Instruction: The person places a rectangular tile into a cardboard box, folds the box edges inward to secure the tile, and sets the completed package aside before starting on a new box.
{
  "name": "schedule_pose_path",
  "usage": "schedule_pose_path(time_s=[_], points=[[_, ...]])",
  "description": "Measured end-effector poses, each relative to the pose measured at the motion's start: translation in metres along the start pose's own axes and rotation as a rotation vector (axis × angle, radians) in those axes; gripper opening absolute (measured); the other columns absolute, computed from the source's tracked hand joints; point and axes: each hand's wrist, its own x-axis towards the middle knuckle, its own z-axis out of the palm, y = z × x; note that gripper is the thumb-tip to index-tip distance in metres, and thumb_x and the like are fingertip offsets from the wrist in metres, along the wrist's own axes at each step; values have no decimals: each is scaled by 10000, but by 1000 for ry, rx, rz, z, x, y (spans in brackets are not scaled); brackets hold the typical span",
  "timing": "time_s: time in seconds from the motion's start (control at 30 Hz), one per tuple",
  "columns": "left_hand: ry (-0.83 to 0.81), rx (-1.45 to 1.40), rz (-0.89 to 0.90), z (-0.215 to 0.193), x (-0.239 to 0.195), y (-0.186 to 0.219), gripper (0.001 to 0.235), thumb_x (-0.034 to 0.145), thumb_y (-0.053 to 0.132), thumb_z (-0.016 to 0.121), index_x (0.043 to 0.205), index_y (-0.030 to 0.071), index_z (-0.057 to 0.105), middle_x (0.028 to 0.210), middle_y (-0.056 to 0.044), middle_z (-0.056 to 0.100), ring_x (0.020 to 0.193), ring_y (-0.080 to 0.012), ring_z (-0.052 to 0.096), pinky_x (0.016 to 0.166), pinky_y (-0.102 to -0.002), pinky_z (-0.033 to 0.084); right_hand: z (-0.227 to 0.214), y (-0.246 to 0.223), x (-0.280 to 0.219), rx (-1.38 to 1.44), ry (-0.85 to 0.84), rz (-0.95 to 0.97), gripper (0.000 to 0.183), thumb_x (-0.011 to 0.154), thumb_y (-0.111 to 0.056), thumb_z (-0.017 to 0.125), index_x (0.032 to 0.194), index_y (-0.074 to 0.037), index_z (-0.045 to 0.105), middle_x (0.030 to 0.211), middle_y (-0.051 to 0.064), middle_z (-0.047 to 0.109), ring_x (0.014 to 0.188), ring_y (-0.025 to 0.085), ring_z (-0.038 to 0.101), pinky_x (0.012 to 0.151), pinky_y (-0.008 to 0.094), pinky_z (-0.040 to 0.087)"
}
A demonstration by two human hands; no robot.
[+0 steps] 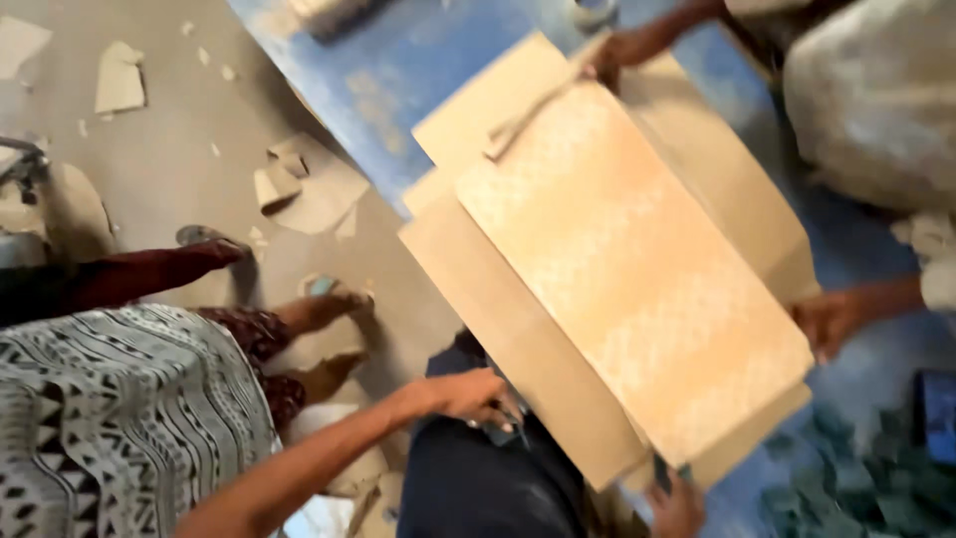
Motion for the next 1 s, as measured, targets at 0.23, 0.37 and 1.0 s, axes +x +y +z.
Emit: schedule_pose_path(time_s=[0.23,0.37,1.0], points=[[855,-158,-282,-88,-34,-81,226,911,239,735,1052,80,810,852,-83,793,712,-156,711,672,-345,579,13,-31,-55,-112,70,-198,331,972,-283,676,1211,-56,647,998,75,717,735,239,721,602,400,570],[1309,-166,-530,-168,-39,-81,266,915,310,722,985,66,800,709,-92,746,593,-171,708,578,-341,534,-9,-19,-13,-800,321,-307,661,1119,-440,564,788,126,652,662,209,657,550,282,617,521,400,501],[1312,-361,-426,-231,5,-131,233,892,216,717,1052,49,752,830,-97,777,637,-138,755,586,-337,600,47,-3,-52,28,40,-161,311,1036,-162,589,1242,70,563,1106,207,698,1020,342,702,861,414,584]])
